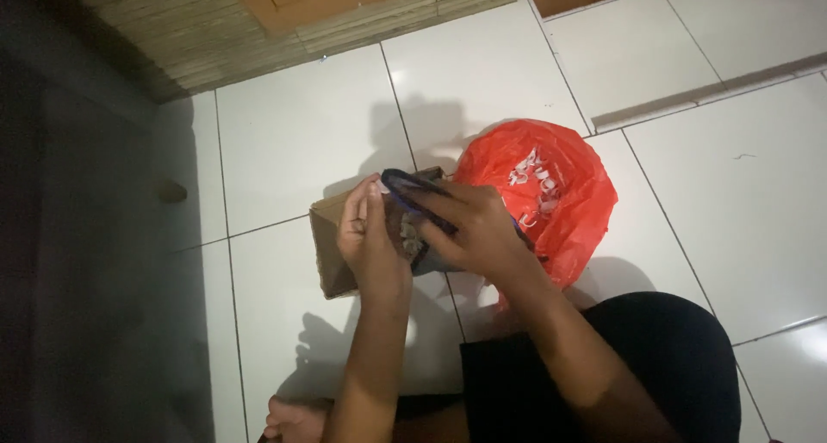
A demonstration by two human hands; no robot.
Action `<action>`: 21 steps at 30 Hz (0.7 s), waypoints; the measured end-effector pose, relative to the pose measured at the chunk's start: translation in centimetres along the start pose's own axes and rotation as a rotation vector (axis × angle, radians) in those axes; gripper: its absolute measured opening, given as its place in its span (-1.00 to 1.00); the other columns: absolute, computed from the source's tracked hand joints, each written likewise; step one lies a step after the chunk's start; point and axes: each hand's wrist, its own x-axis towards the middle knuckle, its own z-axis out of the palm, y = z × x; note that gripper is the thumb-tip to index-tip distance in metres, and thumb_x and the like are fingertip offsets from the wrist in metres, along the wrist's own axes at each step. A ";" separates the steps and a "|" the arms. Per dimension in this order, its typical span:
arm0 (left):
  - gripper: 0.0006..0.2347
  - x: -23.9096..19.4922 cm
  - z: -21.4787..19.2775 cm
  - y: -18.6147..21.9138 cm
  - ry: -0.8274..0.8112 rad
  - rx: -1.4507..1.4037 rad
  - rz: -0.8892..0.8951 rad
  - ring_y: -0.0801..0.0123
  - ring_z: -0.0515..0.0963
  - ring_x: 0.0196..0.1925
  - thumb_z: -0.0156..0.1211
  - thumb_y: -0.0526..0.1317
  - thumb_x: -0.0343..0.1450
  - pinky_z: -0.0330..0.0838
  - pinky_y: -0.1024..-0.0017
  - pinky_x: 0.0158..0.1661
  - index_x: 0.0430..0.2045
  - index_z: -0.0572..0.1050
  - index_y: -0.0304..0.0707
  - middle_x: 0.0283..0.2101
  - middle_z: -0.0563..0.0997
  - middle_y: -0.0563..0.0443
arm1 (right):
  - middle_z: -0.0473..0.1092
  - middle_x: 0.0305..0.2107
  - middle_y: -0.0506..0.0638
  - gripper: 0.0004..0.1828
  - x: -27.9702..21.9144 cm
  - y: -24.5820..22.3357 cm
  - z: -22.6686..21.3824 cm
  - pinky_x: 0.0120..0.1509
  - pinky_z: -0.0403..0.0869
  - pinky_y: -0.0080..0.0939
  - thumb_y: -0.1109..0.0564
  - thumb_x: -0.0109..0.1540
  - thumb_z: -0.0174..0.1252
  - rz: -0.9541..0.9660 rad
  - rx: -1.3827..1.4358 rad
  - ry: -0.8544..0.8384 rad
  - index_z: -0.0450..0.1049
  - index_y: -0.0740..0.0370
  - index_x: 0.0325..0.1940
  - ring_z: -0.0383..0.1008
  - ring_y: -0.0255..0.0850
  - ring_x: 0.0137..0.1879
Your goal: Cleaning and sorting small plastic clips from a cardboard box into a plastic bag using a small handheld tool.
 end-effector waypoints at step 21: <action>-0.73 0.9 1.3 -0.2 0.037 0.050 -0.088 0.22 0.61 -0.13 0.12 -0.19 0.45 0.50 0.31 -0.10 -0.07 0.46 -0.42 -0.16 0.59 -0.23 | 0.45 -0.48 0.29 -0.74 -0.6 2.1 0.6 -0.58 0.37 -0.07 0.17 0.17 0.20 0.034 -0.010 0.090 0.58 0.30 -0.08 0.47 0.12 -0.53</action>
